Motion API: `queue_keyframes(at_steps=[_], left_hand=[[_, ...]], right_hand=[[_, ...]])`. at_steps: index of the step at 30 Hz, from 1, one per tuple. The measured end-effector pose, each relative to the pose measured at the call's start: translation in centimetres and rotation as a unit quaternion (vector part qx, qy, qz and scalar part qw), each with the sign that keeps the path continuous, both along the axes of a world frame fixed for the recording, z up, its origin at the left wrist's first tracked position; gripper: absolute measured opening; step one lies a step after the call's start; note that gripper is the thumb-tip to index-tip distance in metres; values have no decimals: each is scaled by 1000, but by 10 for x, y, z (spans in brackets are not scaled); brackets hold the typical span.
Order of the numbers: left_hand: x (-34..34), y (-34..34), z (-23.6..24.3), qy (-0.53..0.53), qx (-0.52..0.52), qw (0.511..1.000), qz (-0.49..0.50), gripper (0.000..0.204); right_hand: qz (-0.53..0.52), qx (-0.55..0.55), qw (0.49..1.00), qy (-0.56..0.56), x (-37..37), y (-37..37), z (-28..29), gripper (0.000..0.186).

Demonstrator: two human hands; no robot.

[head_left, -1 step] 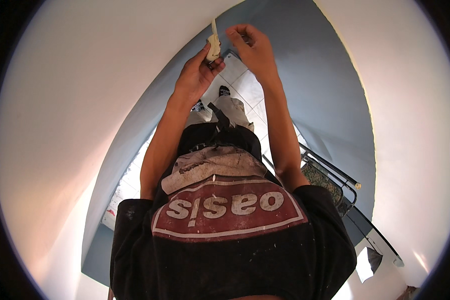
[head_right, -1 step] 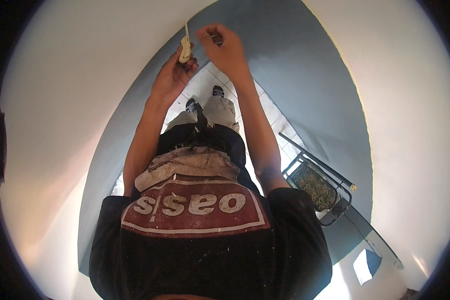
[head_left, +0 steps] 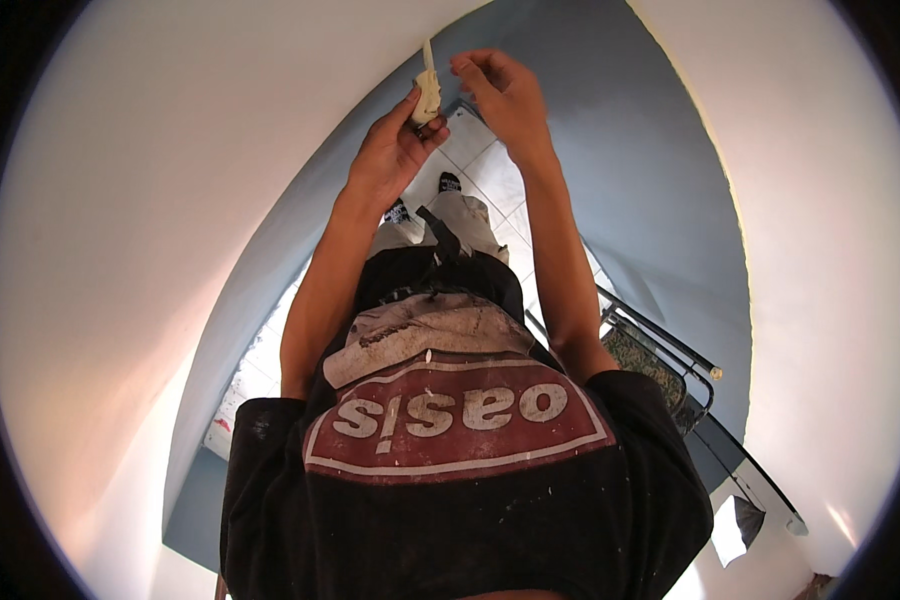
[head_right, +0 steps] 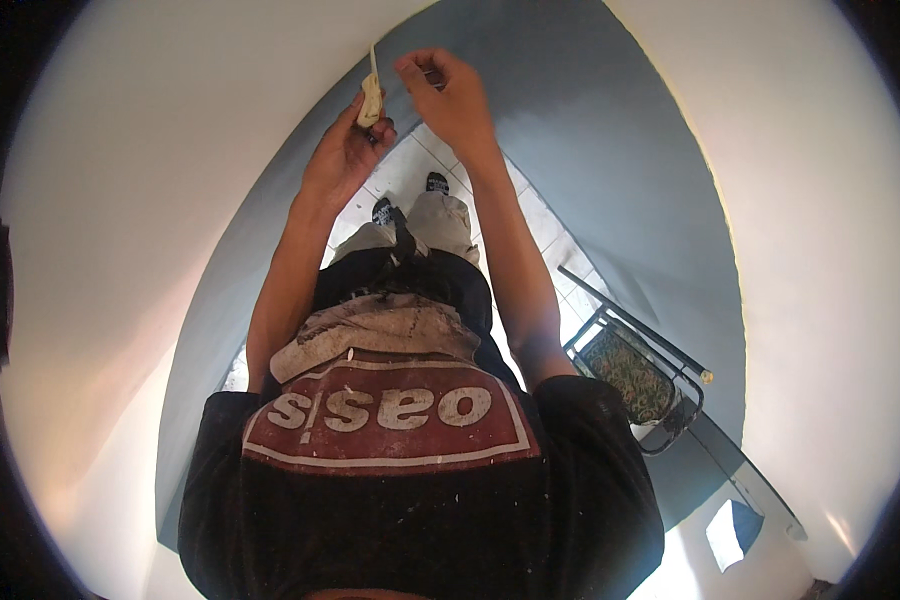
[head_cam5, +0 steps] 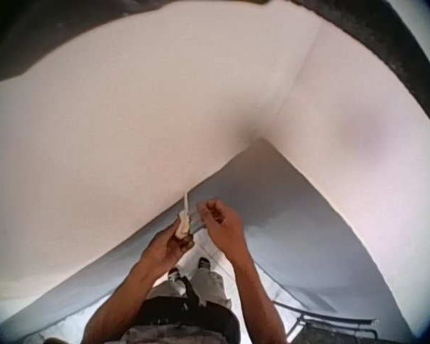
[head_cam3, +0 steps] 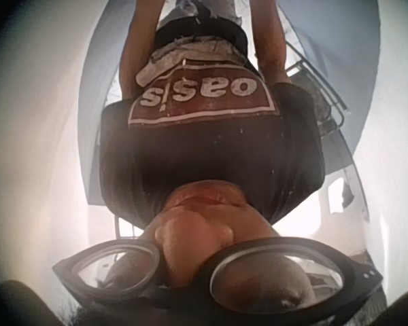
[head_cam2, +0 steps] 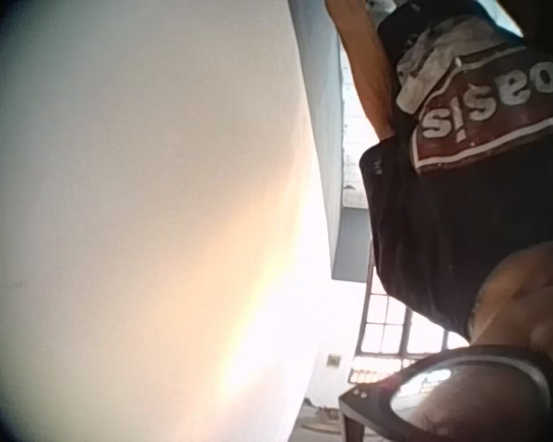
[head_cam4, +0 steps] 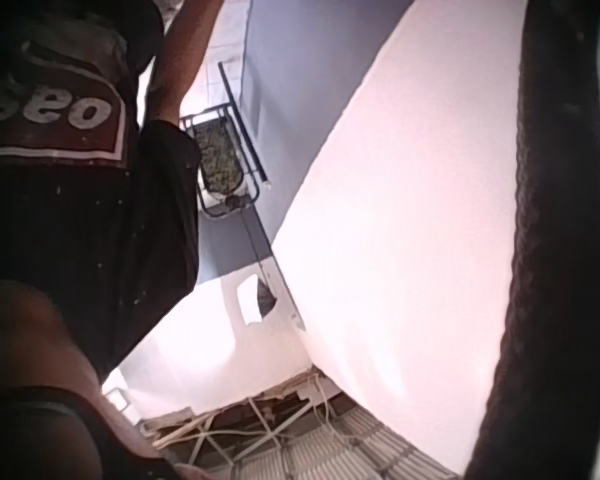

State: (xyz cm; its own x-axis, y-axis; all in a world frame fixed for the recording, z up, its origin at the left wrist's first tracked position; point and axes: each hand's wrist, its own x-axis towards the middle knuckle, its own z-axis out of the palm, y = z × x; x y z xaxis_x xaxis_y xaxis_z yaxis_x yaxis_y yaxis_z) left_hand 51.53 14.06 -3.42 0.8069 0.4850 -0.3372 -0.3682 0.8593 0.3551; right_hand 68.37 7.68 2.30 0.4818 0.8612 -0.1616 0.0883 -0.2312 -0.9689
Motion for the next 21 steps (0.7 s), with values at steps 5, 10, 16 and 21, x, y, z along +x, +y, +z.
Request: queue_keyframes(at_steps=[5, 10, 16, 21], left_hand=[[6, 4, 21, 58, -17, 998, 2, 30], [20, 7, 25, 19, -35, 999, -1, 25], [31, -8, 24, -40, -72, 996, 38, 22], [37, -15, 20, 24, -30, 996, 77, 23]], right_hand=[[-11, 42, 963, 266, 5, 24, -30, 30], [16, 21, 939, 342, 23, 39, -36, 28], [54, 13, 904, 425, 27, 42, -32, 24], [76, -18, 882, 466, 30, 48, -37, 21]])
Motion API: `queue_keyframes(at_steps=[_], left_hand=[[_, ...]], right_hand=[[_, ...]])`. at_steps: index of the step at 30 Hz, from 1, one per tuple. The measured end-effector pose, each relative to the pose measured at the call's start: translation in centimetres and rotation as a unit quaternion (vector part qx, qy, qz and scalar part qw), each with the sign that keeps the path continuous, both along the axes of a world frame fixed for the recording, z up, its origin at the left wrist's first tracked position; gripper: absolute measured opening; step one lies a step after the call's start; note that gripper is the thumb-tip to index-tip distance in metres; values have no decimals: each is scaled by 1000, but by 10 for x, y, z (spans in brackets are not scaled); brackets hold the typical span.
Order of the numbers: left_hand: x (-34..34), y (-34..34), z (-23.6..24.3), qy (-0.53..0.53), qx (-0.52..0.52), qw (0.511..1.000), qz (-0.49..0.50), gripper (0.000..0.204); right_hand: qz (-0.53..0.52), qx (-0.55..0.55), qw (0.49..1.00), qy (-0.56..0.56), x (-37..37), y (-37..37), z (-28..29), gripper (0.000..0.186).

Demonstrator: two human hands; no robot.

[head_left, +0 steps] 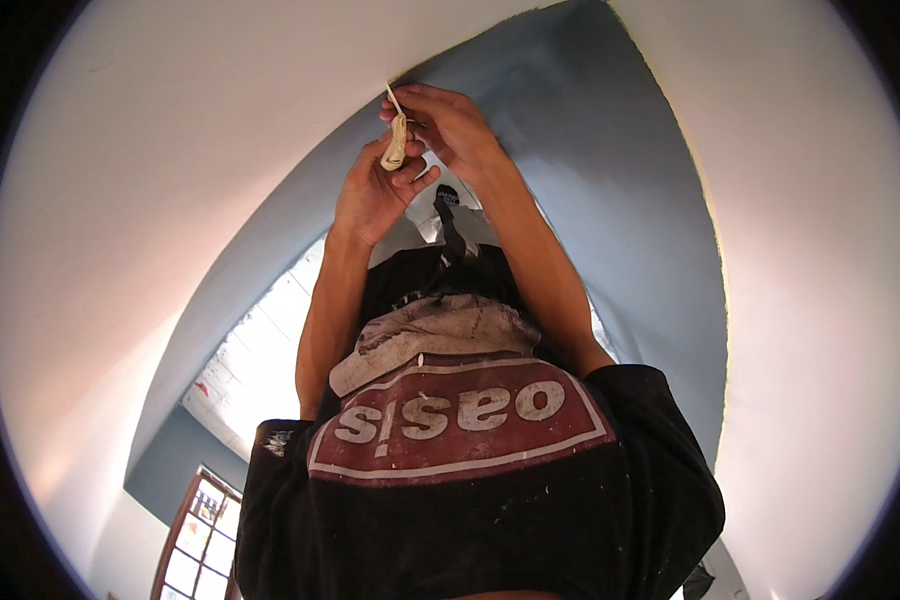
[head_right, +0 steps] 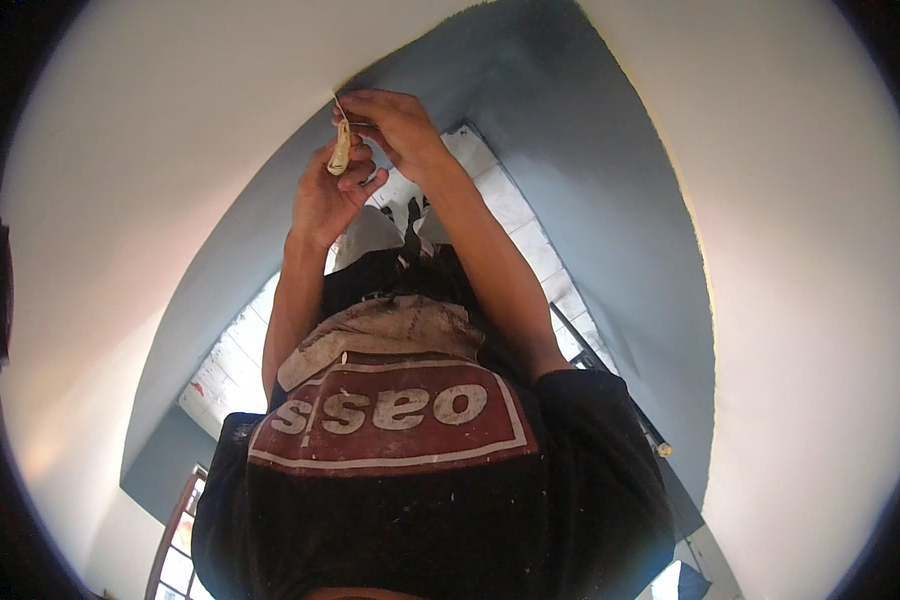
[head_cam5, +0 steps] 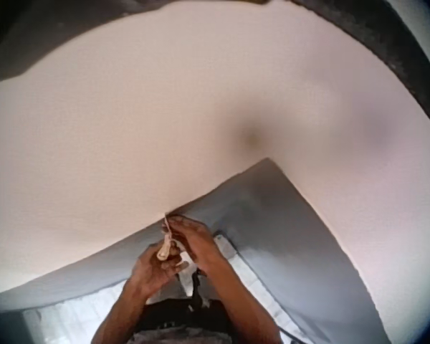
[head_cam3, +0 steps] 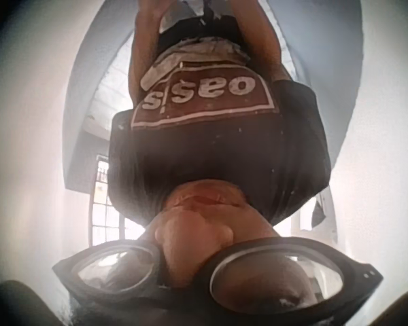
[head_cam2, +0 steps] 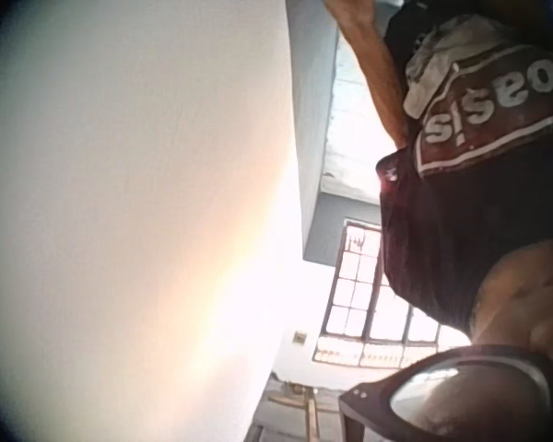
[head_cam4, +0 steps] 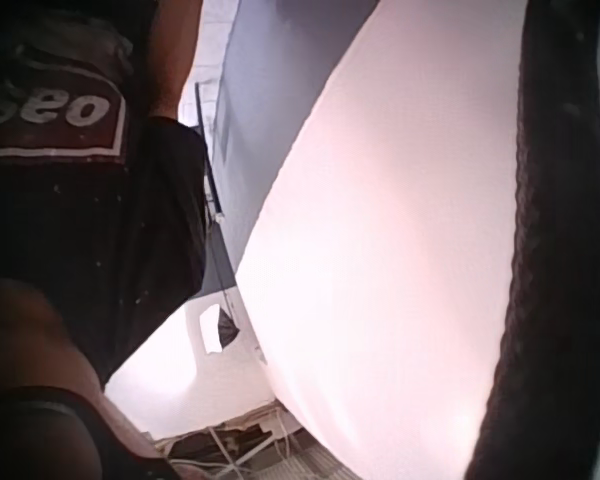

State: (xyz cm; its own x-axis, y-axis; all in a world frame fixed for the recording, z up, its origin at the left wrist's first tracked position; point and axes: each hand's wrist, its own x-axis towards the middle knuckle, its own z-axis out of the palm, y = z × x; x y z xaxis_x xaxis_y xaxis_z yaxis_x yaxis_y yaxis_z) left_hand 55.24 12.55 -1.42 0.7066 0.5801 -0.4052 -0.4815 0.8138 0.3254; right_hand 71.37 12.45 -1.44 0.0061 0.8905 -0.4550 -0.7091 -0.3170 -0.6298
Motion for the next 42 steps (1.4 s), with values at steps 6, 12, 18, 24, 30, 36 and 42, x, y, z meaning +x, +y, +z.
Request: queue_keyframes(at_steps=[6, 12, 18, 24, 30, 36, 42], left_hand=[[9, -11, -1, 25, 27, 998, 42, 24], [9, -10, -4, 19, 12, 999, 45, 24], [9, -8, 1, 40, 1, 998, 40, 25], [4, -3, -2, 35, -4, 999, 7, 25], [5, 0, 1, 27, -19, 999, -8, 27], [9, 4, 14, 34, -22, 999, -26, 27], [9, 5, 13, 53, -36, 997, -34, 28]], right_hand=[[41, -6, 999, 2, 2, 5, -7, 21], [46, -7, 999, 7, 1, 4, -3, 22], [36, -19, 999, 28, -1, 6, 8, 20], [24, 1, 999, 41, -1, 5, -5, 20], [30, -4, 999, 9, 0, 3, -3, 24], [12, -10, 1000, 18, 4, 2, 3, 22], [4, -25, 1000, 11, 4, 2, 0, 24]])
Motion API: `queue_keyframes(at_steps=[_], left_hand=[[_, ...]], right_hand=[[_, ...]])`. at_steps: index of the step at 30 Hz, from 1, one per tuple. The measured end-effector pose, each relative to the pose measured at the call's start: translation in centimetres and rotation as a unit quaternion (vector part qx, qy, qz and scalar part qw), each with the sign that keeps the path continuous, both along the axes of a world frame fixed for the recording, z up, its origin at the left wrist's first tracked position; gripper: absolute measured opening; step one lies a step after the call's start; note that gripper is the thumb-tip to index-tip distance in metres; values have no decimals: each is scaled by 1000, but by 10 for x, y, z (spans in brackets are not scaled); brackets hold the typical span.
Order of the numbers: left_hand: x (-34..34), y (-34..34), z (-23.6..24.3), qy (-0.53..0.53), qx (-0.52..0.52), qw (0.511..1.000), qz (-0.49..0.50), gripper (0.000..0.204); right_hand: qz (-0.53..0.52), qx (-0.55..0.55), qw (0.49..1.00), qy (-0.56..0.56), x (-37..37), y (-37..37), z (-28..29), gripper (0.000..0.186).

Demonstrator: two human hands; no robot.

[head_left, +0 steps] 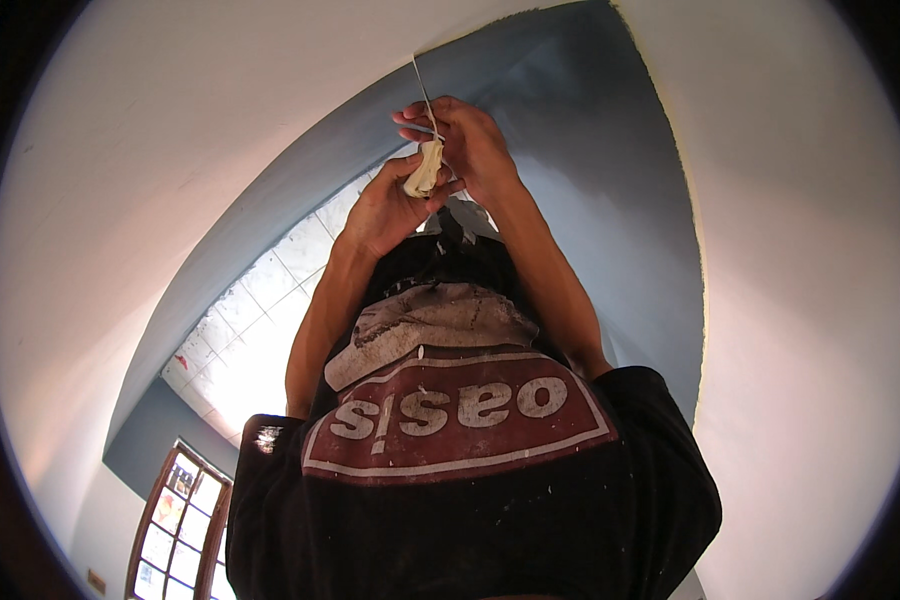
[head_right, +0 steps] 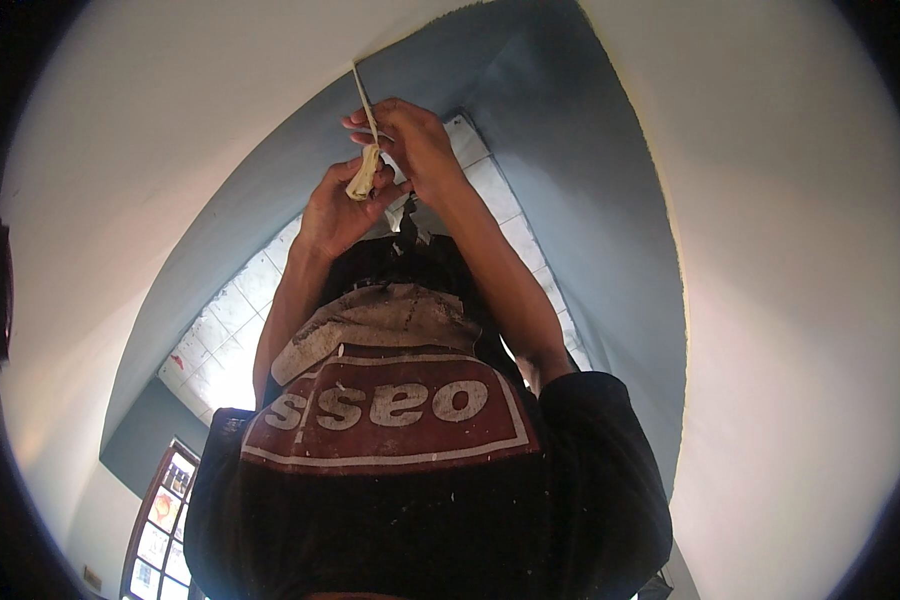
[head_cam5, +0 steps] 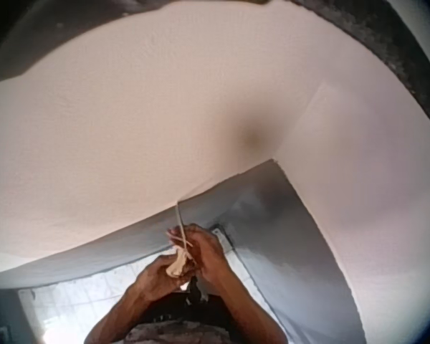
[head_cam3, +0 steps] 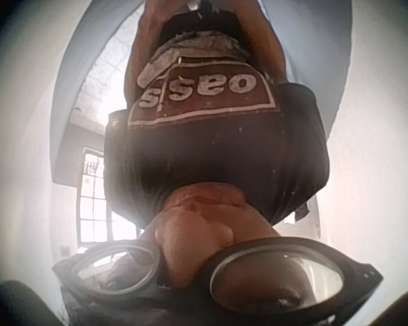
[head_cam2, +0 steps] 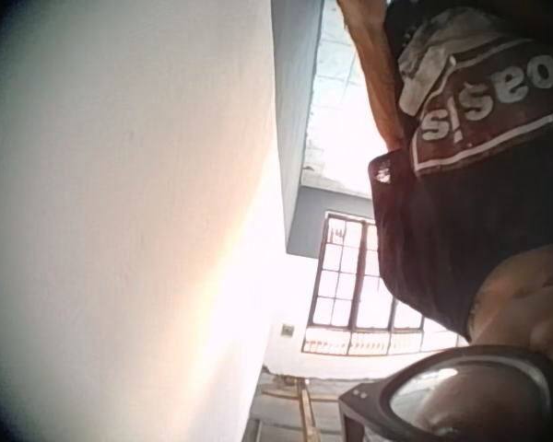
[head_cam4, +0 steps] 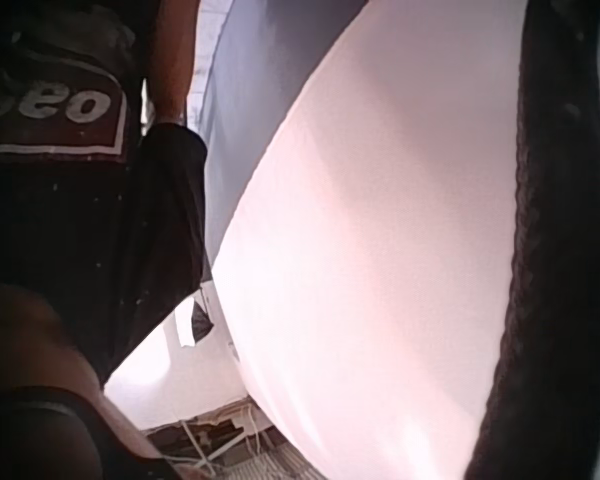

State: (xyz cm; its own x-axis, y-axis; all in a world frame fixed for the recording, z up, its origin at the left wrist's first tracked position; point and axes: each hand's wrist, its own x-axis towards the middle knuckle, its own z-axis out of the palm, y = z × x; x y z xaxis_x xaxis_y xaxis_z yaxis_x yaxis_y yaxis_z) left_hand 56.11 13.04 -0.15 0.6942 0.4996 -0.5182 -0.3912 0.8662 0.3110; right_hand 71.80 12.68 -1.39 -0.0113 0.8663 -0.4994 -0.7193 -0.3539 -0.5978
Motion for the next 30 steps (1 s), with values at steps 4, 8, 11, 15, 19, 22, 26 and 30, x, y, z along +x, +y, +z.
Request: queue_keyframes(at_steps=[4, 8, 11, 15, 19, 22, 26, 30], left_hand=[[-5, 2, -9, -33, 18, 999, -28, 28], [-3, 4, -11, -25, -10, 999, -36, 27], [-3, 5, -6, -23, -25, 999, -41, 27], [0, 6, -8, -48, -20, 997, -65, 29], [3, 5, -7, -46, -2, 996, -73, 30], [5, 0, -8, 15, -42, 998, -53, 30], [5, -3, -8, -31, -5, 998, -52, 29], [5, -4, -7, -49, 3, 997, -60, 29]], right_hand=[[18, -44, 999, -13, 3, 0, 5, 23], [-7, -12, 999, -32, 4, -2, 3, 23], [-6, -25, 999, -38, 4, -2, 10, 23], [-5, -13, 998, -57, 12, -7, 5, 23], [9, 2, 996, -88, 16, -12, -1, 22], [58, -16, 976, -210, 22, -16, -3, 22], [53, 13, 974, -220, 30, -21, -19, 27], [1, 19, 988, -156, 32, 0, -15, 33]])
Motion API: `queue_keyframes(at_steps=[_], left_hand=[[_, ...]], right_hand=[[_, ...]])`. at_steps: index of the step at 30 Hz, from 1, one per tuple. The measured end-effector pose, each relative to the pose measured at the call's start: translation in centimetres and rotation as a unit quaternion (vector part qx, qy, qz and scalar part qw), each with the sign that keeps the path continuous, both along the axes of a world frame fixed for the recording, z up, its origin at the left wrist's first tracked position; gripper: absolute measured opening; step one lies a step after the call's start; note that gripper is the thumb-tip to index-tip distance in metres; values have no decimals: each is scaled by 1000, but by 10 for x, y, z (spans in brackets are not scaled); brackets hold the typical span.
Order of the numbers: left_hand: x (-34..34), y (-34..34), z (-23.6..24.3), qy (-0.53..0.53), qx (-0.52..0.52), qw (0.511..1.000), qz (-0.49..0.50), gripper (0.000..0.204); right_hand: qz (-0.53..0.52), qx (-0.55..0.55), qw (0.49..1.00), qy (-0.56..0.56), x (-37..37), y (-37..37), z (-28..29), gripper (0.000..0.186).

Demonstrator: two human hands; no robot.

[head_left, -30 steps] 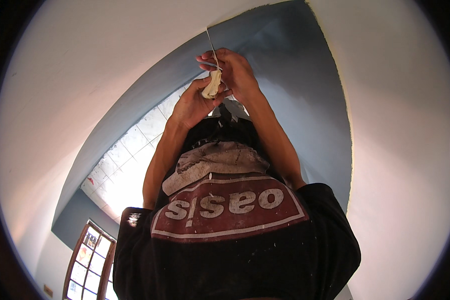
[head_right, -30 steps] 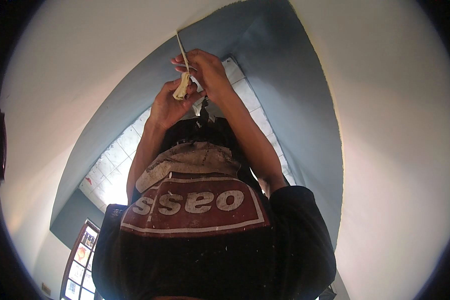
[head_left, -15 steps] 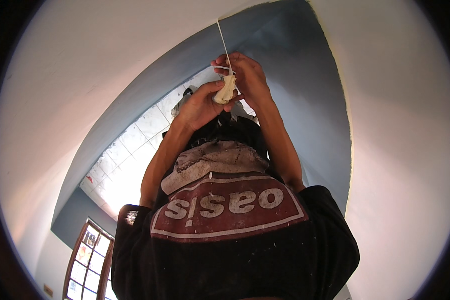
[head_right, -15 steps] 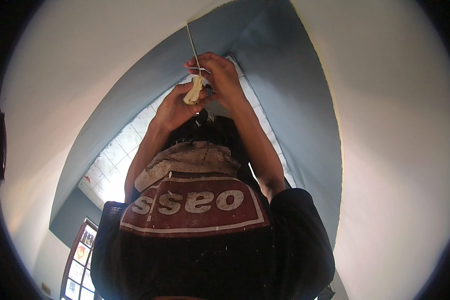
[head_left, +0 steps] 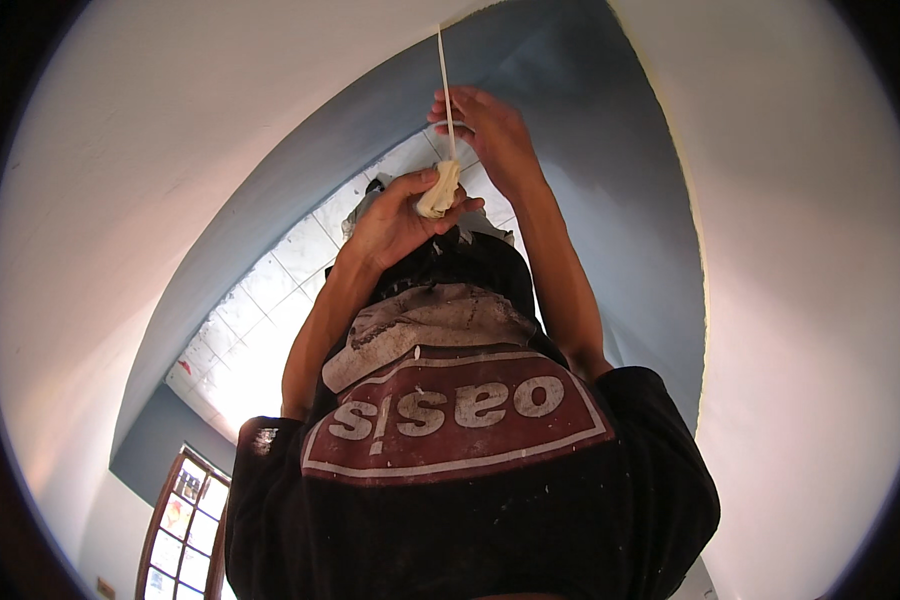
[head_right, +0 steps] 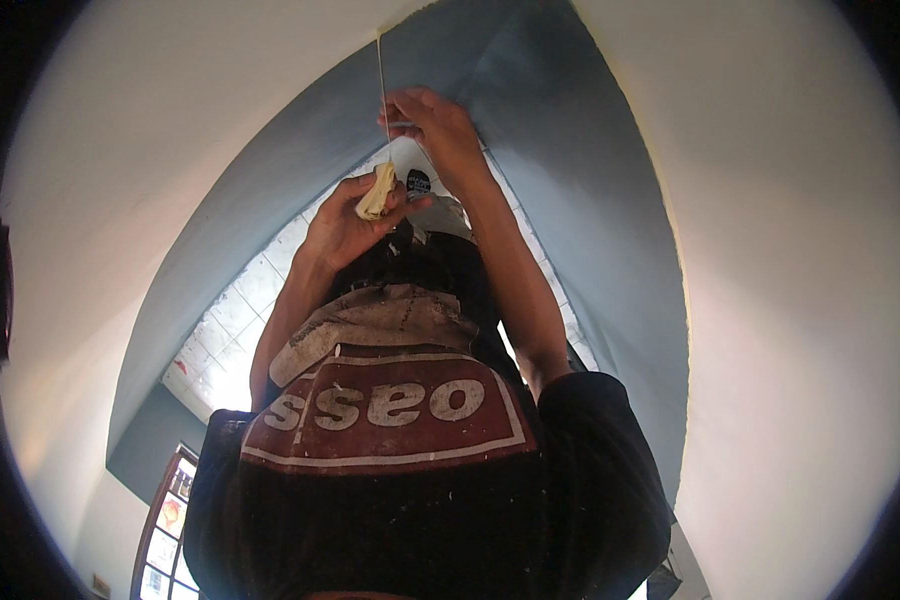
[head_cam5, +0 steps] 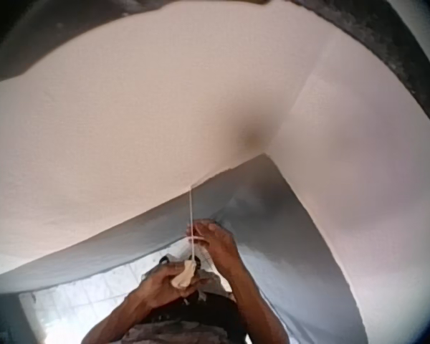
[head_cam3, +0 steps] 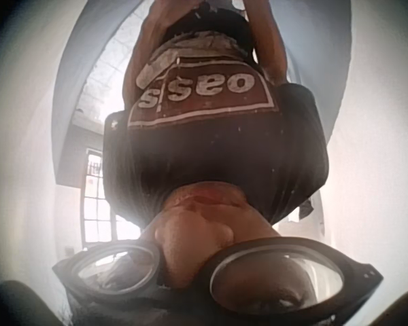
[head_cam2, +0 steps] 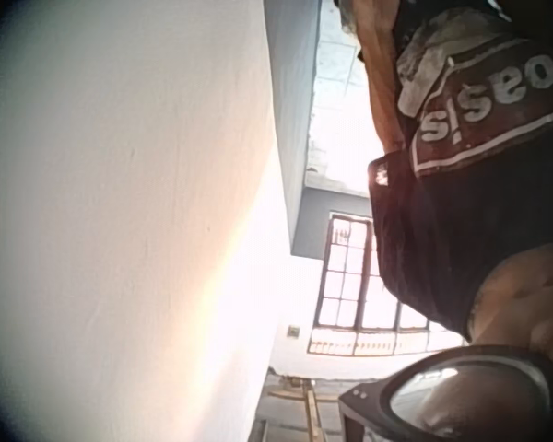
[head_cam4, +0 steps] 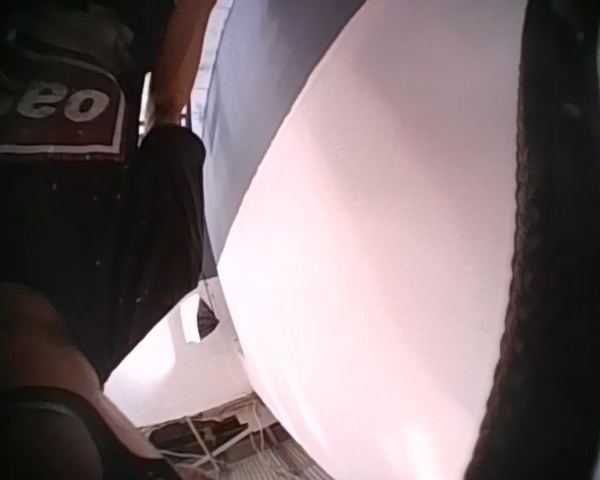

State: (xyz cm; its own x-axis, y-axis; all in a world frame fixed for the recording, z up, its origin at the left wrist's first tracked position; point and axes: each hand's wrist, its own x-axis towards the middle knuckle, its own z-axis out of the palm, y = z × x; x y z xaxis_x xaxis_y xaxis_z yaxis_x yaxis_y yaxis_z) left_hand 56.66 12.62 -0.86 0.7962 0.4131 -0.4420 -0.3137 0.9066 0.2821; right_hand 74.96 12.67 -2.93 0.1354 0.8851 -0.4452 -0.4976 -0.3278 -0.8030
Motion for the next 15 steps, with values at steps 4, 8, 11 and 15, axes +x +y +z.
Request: queue_keyframes(at_steps=[4, 8, 11, 15], left_hand=[[1, -1, 2, -4, 0, 1000, -2, 29], [1, -1, 1, 16, -7, 1000, 4, 29], [2, -4, -1, 23, -22, 999, 4, 29], [1, -2, -2, 44, -38, 998, -6, 30]], right_hand=[[-27, 24, 999, 10, 7, 30, 1, 37], [-46, 43, 998, 21, 7, 53, 5, 33], [-56, 41, 997, 42, 6, 60, 8, 29], [-65, 41, 992, 100, 7, 64, 4, 23]])
